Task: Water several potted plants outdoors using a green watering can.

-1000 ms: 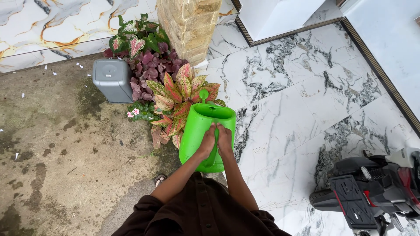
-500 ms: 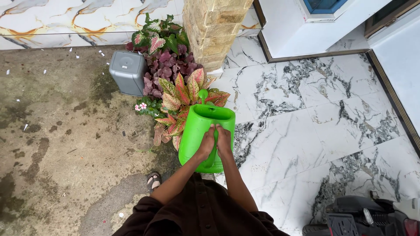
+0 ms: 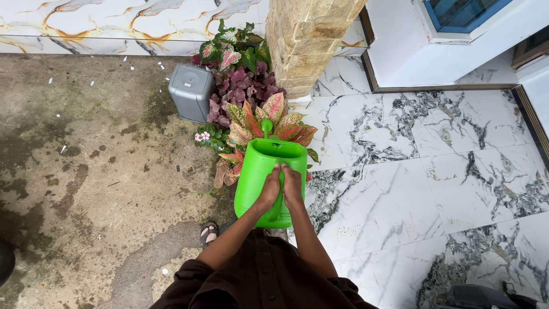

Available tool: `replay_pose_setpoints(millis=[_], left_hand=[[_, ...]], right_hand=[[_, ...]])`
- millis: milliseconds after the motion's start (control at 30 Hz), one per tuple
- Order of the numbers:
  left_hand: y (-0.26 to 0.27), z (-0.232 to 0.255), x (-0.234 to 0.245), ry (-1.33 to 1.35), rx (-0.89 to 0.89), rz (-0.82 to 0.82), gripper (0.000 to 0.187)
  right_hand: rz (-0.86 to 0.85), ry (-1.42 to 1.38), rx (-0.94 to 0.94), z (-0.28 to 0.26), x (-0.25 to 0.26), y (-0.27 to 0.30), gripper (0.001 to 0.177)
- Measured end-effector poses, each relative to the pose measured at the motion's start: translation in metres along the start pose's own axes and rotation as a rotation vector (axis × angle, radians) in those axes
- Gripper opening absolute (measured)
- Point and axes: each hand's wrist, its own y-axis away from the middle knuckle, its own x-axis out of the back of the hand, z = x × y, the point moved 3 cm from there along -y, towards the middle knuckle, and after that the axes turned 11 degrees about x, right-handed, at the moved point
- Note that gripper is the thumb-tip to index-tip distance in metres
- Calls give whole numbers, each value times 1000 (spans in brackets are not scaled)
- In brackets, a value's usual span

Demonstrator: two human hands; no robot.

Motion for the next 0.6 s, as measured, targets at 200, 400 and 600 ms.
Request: replay_pose_setpoints(millis=[200, 400, 600], left_hand=[[15, 14, 21, 25, 17, -26, 60], [27, 21, 40, 19, 35, -82, 59], [37, 27, 57, -14, 38, -109, 58]], right_hand=[[15, 2, -22, 1, -24, 11, 37], [53, -13, -17, 6, -43, 24, 42], [105, -10, 11, 17, -57, 32, 42]])
